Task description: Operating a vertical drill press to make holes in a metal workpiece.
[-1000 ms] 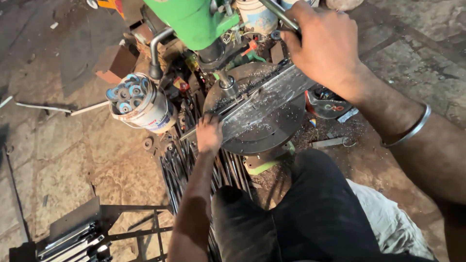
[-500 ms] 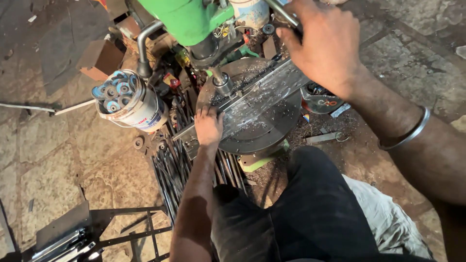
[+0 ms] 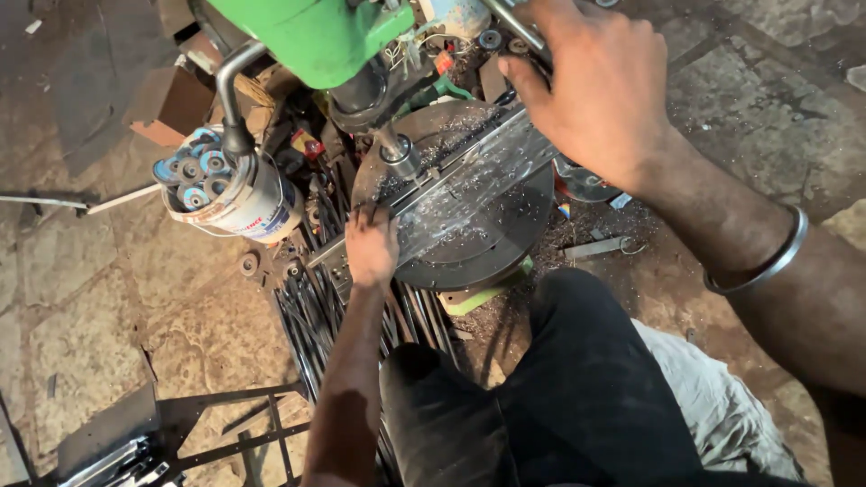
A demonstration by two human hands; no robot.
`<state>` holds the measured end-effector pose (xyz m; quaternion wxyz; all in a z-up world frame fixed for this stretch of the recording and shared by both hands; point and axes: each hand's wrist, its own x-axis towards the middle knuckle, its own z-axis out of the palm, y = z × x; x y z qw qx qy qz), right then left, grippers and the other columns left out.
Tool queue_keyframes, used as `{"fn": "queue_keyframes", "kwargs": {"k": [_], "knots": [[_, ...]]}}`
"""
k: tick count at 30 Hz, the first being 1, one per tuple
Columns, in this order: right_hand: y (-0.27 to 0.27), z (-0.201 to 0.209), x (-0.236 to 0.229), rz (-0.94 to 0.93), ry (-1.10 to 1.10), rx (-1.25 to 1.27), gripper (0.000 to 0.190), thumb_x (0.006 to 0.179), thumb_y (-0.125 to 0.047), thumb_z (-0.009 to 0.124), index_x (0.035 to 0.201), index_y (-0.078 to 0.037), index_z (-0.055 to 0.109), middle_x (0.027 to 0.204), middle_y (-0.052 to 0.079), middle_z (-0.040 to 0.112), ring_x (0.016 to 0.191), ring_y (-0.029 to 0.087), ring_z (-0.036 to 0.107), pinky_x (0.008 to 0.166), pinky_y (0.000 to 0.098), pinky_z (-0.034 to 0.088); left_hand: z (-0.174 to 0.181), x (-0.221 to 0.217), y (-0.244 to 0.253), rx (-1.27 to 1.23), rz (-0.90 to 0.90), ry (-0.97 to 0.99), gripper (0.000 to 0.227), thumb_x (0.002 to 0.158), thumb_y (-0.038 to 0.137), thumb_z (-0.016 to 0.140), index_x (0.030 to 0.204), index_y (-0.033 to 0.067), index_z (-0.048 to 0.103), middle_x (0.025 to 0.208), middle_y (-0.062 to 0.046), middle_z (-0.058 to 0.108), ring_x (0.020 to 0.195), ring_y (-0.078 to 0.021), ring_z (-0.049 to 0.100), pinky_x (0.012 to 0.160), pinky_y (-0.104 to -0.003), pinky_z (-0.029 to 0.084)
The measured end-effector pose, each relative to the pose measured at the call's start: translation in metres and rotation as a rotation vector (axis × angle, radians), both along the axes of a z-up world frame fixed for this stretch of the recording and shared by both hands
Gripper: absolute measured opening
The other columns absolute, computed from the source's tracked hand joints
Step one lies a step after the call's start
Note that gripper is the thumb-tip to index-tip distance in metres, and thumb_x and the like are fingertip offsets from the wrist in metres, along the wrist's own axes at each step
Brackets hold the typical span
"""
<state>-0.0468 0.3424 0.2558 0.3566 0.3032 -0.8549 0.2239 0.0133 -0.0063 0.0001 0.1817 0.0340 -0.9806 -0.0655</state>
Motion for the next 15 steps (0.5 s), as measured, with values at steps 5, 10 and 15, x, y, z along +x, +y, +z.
{"fn": "queue_keyframes", "kwargs": {"k": [5,10,15], "knots": [[0.002,-0.004,0.001,0.0,-0.02,-0.031,0.033,0.1,-0.026,0.081,0.122,-0.006,0.066,0.099,0.014,0.074,0.082,0.036,0.072,0.067,0.0482,0.053,-0.002,0.0,0.001,-0.011,-0.062,0.107,0.027,0.094,0.025,0.069,0.114,0.0073,0.07,0.126,-0.021,0.064,0.12,-0.0399,0.059,0.103,-0.049,0.046],[0.001,-0.003,0.001,0.003,-0.013,-0.033,0.034,0.1,-0.027,0.083,0.122,-0.007,0.067,0.099,0.013,0.074,0.082,0.036,0.072,0.068,0.0479,0.054,0.001,-0.001,0.003,-0.025,-0.041,0.119,0.025,0.094,0.027,0.07,0.111,0.0084,0.073,0.121,-0.023,0.066,0.117,-0.041,0.061,0.103,-0.049,0.048],[0.0,0.003,0.005,0.024,-0.015,-0.038,0.036,0.101,-0.028,0.083,0.126,-0.007,0.068,0.097,0.016,0.075,0.081,0.036,0.073,0.067,0.0479,0.055,-0.01,-0.005,-0.003,-0.032,-0.02,0.055,0.024,0.098,0.026,0.068,0.113,0.0076,0.073,0.12,-0.022,0.066,0.116,-0.0385,0.061,0.101,-0.049,0.048]]}}
